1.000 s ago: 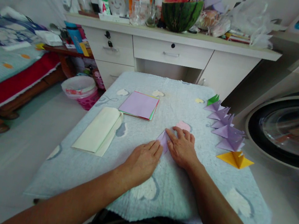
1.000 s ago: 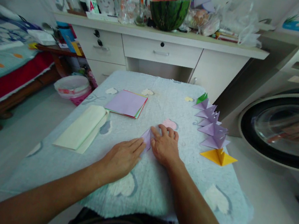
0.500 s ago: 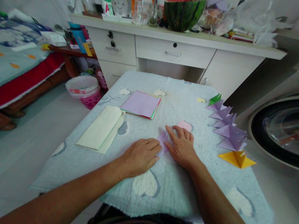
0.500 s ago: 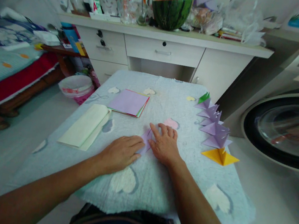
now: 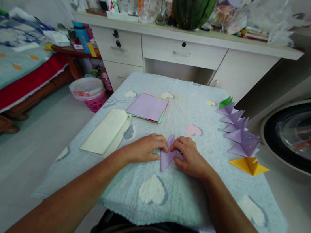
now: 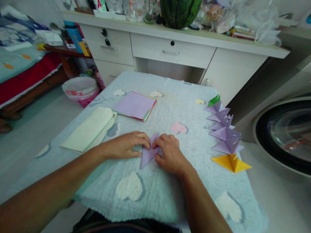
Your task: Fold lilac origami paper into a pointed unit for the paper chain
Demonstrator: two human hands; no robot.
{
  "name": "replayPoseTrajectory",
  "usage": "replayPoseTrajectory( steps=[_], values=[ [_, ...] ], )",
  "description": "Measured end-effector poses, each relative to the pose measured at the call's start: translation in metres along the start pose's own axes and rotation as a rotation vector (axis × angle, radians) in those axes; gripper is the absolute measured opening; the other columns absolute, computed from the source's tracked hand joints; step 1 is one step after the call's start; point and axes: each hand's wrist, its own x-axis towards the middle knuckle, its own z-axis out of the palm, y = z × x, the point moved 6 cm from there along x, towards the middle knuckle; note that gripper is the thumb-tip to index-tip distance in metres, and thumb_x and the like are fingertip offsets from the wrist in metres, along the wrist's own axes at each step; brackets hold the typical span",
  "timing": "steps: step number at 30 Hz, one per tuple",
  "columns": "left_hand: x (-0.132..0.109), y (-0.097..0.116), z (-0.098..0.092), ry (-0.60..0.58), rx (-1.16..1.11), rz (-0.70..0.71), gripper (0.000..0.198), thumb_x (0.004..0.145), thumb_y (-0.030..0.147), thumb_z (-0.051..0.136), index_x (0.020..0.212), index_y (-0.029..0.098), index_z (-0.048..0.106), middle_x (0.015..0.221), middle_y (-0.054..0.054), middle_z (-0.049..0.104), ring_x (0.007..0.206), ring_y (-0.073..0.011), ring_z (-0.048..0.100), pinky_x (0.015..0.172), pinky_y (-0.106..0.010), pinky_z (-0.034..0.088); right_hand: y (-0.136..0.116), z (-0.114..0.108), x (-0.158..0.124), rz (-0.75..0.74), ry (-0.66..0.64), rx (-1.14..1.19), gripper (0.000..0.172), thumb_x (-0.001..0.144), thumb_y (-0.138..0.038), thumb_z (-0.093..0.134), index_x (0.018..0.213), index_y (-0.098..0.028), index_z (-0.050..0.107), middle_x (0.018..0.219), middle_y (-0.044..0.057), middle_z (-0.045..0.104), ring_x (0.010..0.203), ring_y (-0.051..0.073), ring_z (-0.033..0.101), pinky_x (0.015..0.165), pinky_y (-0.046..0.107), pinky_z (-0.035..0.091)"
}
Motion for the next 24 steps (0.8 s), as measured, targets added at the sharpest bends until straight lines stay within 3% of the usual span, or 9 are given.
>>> replayPoseTrajectory(
  steps=[4,10,13,18,24],
  values=[
    [-0.001,-0.002,-0.002,0.023,-0.065,-0.018,0.021,0.081,0.015,0.061,0.1,0.021,0.066,0.109,-0.005,0.065,0.107,-0.019,0.057,0.097,-0.036,0.043,0.002,-0.001,-0.001,0.002,-0.015,0.013,0.031,0.072,-0.015,0.062,0.102,-0.021,0.059,0.104,0.006,0.056,0.1,0.024,0.047,0.091,0.039,0.035],
    [-0.002,-0.007,-0.001,0.133,-0.111,-0.039,0.016,0.091,0.024,0.054,0.099,0.019,0.067,0.099,-0.004,0.069,0.096,-0.0158,0.061,0.09,-0.031,0.046,0.004,-0.006,-0.002,-0.015,-0.02,0.087,0.022,0.081,-0.024,0.065,0.102,-0.021,0.06,0.105,0.006,0.058,0.102,0.023,0.048,0.091,0.038,0.035],
    [-0.002,-0.009,0.003,0.212,-0.052,-0.074,0.015,0.092,0.023,0.053,0.095,0.019,0.067,0.094,-0.004,0.069,0.093,-0.0165,0.061,0.088,-0.031,0.047,0.006,-0.006,0.001,-0.003,0.019,0.09,0.009,0.089,-0.024,0.058,0.095,-0.019,0.061,0.097,0.005,0.06,0.095,0.02,0.051,0.088,0.035,0.036],
    [-0.002,-0.01,0.005,0.339,0.126,-0.147,0.007,0.083,0.024,0.065,0.088,0.019,0.066,0.096,-0.005,0.063,0.096,-0.02,0.055,0.088,-0.035,0.046,0.01,0.0,0.006,0.074,0.111,0.042,0.015,0.093,-0.024,0.052,0.084,-0.018,0.063,0.093,0.006,0.06,0.09,0.019,0.052,0.084,0.035,0.038],
    [0.0,-0.016,0.007,0.379,0.16,-0.22,0.012,0.089,0.025,0.057,0.084,0.018,0.066,0.095,-0.005,0.058,0.095,-0.0197,0.053,0.088,-0.036,0.045,0.016,0.006,0.008,0.189,0.225,-0.022,0.014,0.089,-0.026,0.057,0.081,-0.018,0.063,0.096,0.008,0.06,0.092,0.022,0.05,0.084,0.036,0.038]
  ],
)
